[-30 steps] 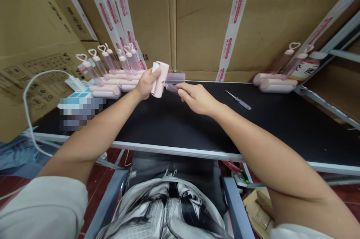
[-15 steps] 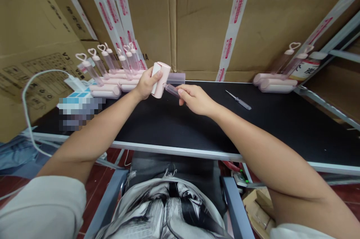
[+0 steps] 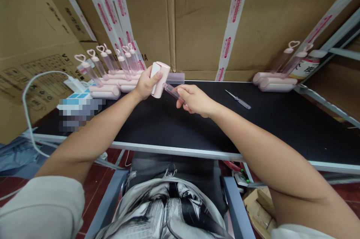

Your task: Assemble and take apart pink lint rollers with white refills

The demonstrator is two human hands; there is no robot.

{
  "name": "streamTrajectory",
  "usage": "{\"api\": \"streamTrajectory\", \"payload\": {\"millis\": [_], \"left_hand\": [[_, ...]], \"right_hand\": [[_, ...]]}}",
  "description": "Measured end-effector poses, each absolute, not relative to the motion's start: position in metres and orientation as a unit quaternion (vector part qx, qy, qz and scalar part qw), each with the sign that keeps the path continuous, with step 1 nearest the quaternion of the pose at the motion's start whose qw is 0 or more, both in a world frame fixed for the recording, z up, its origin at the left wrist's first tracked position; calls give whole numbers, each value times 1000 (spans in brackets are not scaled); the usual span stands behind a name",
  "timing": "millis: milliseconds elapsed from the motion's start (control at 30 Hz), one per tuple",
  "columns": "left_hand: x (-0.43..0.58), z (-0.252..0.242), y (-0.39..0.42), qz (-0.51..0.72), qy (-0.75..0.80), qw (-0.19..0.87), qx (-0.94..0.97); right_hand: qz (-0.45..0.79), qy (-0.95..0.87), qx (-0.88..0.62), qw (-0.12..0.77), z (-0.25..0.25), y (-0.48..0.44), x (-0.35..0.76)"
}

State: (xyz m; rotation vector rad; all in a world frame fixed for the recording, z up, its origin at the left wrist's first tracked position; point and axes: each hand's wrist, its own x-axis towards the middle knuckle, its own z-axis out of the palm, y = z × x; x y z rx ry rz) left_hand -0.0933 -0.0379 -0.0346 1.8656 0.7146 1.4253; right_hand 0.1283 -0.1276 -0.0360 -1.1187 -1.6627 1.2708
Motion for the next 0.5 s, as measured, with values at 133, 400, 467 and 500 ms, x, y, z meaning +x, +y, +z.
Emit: {"api": "streamTrajectory", "payload": {"millis": [133, 400, 467, 500], "left_hand": [[-93, -34, -39, 538, 294, 297, 732], [-88, -38, -39, 540, 300, 295, 729], [-87, -39, -39, 533, 303, 289, 736], [-87, -40, -39, 526, 306, 283, 741]], "right_hand": [[404, -705, -454, 364, -37, -131, 127], [438, -682, -456, 368, -37, -130, 129], [445, -674, -462, 366, -35, -131, 128], [449, -670, -466, 364, -35, -131, 128]]}}
